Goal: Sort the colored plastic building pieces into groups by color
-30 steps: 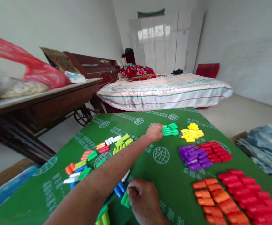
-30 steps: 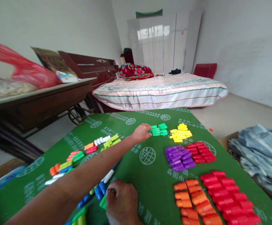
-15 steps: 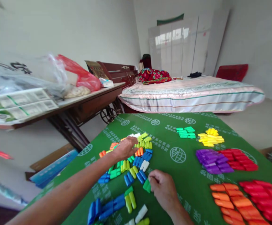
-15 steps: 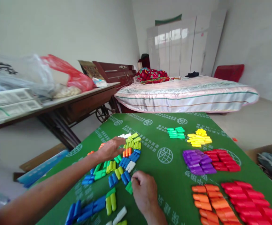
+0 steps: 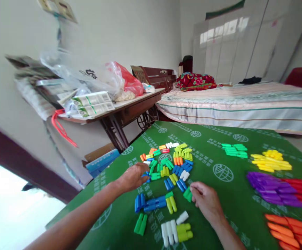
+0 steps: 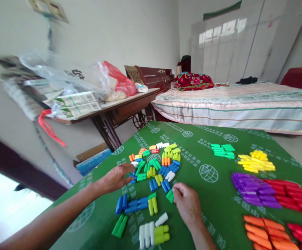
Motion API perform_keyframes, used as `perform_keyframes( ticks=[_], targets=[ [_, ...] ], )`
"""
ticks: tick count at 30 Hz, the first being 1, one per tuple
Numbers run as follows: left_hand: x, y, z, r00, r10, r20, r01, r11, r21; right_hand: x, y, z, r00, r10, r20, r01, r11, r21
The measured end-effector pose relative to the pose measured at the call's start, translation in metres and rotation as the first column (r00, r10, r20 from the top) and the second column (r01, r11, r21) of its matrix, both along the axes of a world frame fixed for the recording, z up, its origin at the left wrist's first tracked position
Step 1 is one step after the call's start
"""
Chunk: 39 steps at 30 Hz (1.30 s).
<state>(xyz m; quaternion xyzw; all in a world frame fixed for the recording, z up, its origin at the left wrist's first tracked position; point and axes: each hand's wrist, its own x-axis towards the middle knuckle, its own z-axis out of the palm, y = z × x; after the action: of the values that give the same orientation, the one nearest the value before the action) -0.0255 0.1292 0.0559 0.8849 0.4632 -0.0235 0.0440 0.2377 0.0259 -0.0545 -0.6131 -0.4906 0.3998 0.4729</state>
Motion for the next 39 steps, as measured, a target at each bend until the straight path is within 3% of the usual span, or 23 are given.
perform_keyframes(
  ticks=[6, 14, 21, 32, 39],
  targets=[
    [-0.006, -0.005, -0.005, 0.999, 0.041, 0.000, -0.041, 0.999, -0.036, 0.002, 0.001, -0.005, 1.000, 0.009, -0.025, -0.010, 1.000, -0.028],
    [0.011, 0.001, -0.008, 0.996, 0.091, -0.026, -0.091, 0.996, 0.002, 0.001, -0.001, -0.003, 0.999, -0.002, -0.042, 0.002, 1.000, -0.020],
    [0.033, 0.024, -0.011, 0.983, 0.156, -0.095, -0.150, 0.986, 0.075, 0.001, 0.000, 0.000, 0.999, 0.026, -0.040, -0.026, 1.000, -0.006],
    [0.073, 0.061, -0.018, 0.986, 0.090, -0.138, -0.085, 0.995, 0.044, -0.002, 0.000, 0.001, 0.999, 0.000, -0.035, 0.001, 1.000, 0.012],
    [0.085, 0.077, -0.024, 0.978, 0.071, -0.197, -0.071, 0.997, 0.006, -0.004, 0.003, 0.006, 1.000, -0.004, -0.015, 0.005, 1.000, 0.031]
  ],
)
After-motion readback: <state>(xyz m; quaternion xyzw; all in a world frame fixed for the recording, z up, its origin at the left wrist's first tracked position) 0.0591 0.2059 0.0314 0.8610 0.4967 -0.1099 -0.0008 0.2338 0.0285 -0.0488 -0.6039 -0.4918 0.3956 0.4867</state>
